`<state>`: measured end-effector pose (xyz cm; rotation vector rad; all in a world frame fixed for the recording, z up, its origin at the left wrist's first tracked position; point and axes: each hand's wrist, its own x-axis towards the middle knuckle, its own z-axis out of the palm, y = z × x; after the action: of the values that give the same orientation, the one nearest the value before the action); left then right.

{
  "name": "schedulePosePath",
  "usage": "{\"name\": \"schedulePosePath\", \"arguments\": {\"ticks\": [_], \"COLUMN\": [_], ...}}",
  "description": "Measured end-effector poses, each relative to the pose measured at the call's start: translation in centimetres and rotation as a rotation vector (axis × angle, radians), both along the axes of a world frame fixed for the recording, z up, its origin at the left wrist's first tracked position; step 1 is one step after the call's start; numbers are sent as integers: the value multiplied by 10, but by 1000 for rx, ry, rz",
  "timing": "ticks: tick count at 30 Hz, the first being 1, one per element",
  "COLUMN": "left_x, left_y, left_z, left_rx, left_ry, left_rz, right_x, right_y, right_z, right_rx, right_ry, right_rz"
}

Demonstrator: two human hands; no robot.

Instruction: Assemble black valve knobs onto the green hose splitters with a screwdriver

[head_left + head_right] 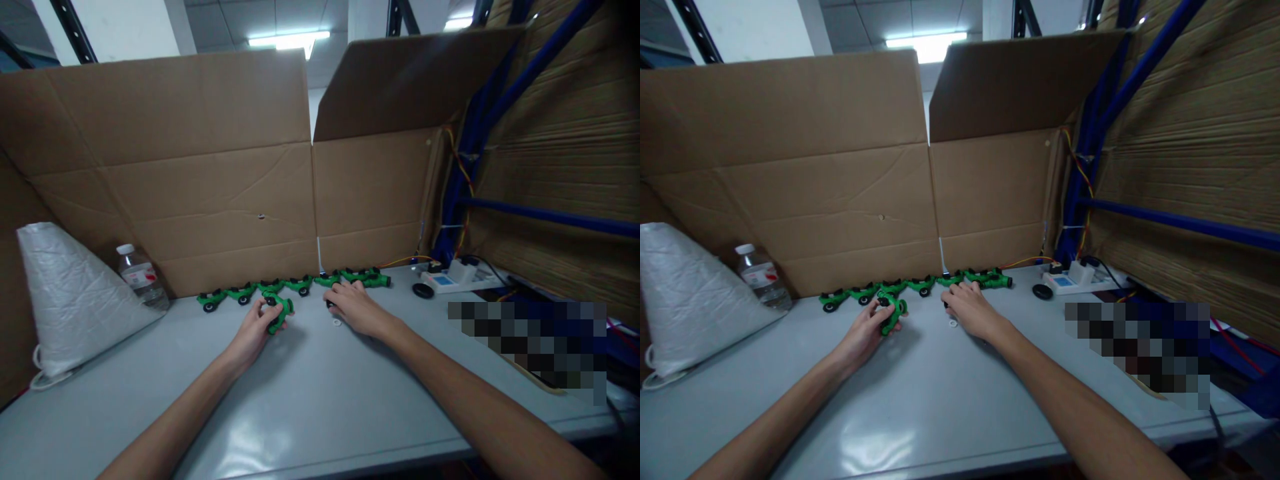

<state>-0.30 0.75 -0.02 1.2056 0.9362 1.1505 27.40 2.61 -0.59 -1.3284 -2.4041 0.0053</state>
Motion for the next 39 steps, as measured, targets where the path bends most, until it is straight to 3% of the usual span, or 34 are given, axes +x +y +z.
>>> {"name": "schedulePosePath", "arguments": {"ticks": [4, 7, 11, 19, 25, 28, 34, 39], "left_x": [-2, -4, -7, -9, -6, -5, -1, 1], "left_y": [2, 3, 4, 6, 2, -1, -6, -10], "left_z": [-4, -10, -17, -19, -16, -11, -2, -2], "left_rx": [24, 35, 76, 80, 88, 122, 238, 389], "left_ry": [48, 112, 201, 222, 180, 210, 265, 290], "left_rz": [-33, -66, -136, -158, -161, -155, -138, -78], "right_x": [-19, -37, -50, -46, -47, -50, -60, -64], "right_y": [-6, -16, -27, -28, -30, -31, -24, -18], "right_z": [4, 5, 4, 5, 8, 8, -6, -13], "right_rx": [-59, -86, -76, 10, -23, -90, -413, -501], "right_ry": [462, 700, 699, 637, 671, 714, 1023, 1094], "right_rz": [256, 308, 346, 437, 410, 367, 339, 275]}}
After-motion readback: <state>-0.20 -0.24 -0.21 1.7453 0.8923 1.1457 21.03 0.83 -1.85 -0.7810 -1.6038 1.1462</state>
